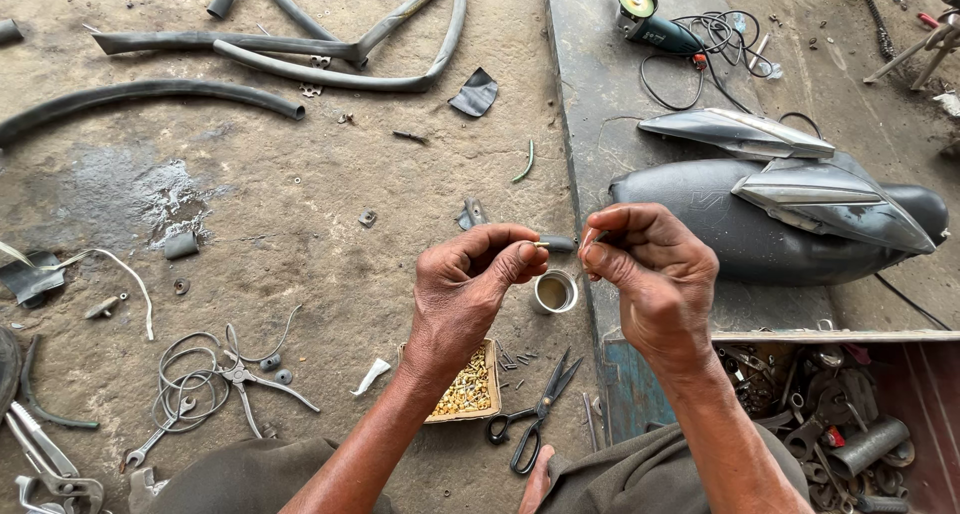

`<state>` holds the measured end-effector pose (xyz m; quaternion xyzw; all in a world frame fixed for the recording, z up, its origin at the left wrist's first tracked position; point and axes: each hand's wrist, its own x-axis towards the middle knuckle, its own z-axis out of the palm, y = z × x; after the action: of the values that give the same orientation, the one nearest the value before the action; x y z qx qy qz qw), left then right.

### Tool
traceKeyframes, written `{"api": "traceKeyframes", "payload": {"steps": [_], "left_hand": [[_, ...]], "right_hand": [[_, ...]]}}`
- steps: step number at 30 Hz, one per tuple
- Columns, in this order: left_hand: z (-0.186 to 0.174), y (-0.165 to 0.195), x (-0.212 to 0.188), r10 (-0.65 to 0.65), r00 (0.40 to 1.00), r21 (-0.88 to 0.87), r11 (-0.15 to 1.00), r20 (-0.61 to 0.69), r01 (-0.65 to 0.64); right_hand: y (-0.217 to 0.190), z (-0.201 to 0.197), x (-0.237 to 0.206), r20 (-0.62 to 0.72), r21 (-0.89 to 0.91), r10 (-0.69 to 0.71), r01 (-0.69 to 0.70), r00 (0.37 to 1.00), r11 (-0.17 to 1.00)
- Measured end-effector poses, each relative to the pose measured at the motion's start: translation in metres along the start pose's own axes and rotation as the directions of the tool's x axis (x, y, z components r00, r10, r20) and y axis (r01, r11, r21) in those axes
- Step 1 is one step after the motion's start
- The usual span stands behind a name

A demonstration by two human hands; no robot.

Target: The person sits on the floor and repeatedly picks small metal pins from a cardboard box, inserts them into small rubber sleeves, and places the assembled units into a small metal cup. The process is repeated continuously with both hands.

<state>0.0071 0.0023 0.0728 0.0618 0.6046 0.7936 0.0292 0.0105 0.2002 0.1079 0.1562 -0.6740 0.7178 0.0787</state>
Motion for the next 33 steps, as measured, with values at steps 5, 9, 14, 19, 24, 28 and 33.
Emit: {"api": "traceKeyframes", "payload": {"steps": [5, 9, 14, 19, 24, 28, 33], "left_hand": [[-0.001, 0.002, -0.001, -0.033, 0.999, 0.011, 0.999, -0.016, 0.033], [0.001, 0.004, -0.002, 0.017, 1.000, -0.015, 1.000, -0.006, -0.017], [0.004, 0.008, -0.007, 0.030, 1.000, 0.004, 1.000, 0.005, -0.031], [0.004, 0.012, -0.010, 0.111, 0.994, 0.018, 0.994, 0.008, -0.111], [0.004, 0.013, -0.010, 0.083, 0.996, 0.018, 0.996, -0.011, -0.083], [0.005, 0.010, -0.009, 0.091, 0.996, -0.008, 0.996, -0.009, -0.091], [0.006, 0.006, -0.009, 0.110, 0.994, 0.009, 0.994, -0.022, -0.110]], "right_hand": [[-0.001, -0.001, 0.002, 0.023, 0.187, 0.045, -0.049, 0.999, 0.981], [0.002, -0.004, 0.002, -0.012, 0.202, 0.076, -0.072, 0.997, 0.977], [0.009, -0.003, 0.000, -0.007, 0.263, 0.084, -0.079, 0.996, 0.961], [0.009, -0.002, -0.001, -0.014, 0.221, 0.149, -0.142, 0.989, 0.965], [0.009, 0.003, -0.002, -0.016, 0.237, 0.145, -0.137, 0.989, 0.962], [0.010, 0.007, -0.002, -0.003, 0.195, 0.136, -0.132, 0.991, 0.972], [0.012, 0.009, -0.003, -0.023, 0.070, 0.123, -0.121, 0.992, 0.990]]}}
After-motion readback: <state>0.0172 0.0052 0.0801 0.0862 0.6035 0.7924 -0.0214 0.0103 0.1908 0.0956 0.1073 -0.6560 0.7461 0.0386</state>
